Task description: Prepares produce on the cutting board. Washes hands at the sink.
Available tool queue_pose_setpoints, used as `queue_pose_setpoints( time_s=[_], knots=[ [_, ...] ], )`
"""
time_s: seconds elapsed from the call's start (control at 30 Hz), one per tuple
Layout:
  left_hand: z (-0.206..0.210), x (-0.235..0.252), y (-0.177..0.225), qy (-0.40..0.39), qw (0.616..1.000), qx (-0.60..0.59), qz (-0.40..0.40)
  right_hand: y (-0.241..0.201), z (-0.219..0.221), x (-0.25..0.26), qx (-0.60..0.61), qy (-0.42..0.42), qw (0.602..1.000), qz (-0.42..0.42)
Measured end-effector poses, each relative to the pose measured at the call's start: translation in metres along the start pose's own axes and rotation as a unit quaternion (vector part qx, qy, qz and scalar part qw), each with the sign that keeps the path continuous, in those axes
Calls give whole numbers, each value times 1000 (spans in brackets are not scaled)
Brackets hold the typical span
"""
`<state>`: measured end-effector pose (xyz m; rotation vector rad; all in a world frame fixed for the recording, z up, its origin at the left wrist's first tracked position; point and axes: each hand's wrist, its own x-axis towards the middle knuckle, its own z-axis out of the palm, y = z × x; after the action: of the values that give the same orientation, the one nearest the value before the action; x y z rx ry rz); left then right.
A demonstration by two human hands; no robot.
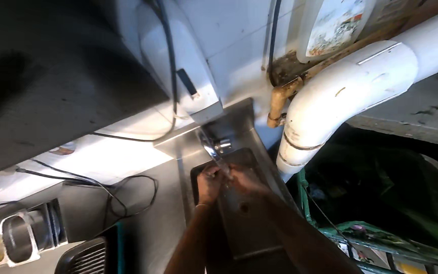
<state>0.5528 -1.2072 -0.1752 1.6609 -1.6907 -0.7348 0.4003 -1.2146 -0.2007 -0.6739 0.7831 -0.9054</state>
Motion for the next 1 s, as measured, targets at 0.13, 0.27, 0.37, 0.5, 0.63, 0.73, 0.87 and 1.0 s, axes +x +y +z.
queue_pose_setpoints(
  time_s=[0.13, 0.27, 0.37, 0.5, 0.63, 0.73, 0.87, 1.0],
  knots=[
    [3, 0, 4, -4, 999, -3, 33, -9, 7, -4, -28, 37, 999, 7],
    [4, 0, 5, -10, 999, 7, 35, -14, 9, -4, -97, 76, 992, 17],
    [7, 0, -1, -22, 995, -93, -40, -12, 5, -5, -103, 52, 993, 1],
    [9, 5, 0, -34, 883, -400, -245, 4, -15, 2, -10, 18, 1000, -6],
    [16, 5, 4, -92, 860, -437, -245, 13, -31, 2, -49, 131, 990, 8],
    [29, 9, 21, -109, 873, -404, -249, 14, -31, 0, -120, 149, 981, 36],
    [35, 18, 22, -105, 879, -360, -296, 11, -18, -1, -53, 159, 983, 75],
    [22, 21, -4, -13, 895, -310, -320, 20, -12, -2, -37, 34, 998, 31]
  ],
)
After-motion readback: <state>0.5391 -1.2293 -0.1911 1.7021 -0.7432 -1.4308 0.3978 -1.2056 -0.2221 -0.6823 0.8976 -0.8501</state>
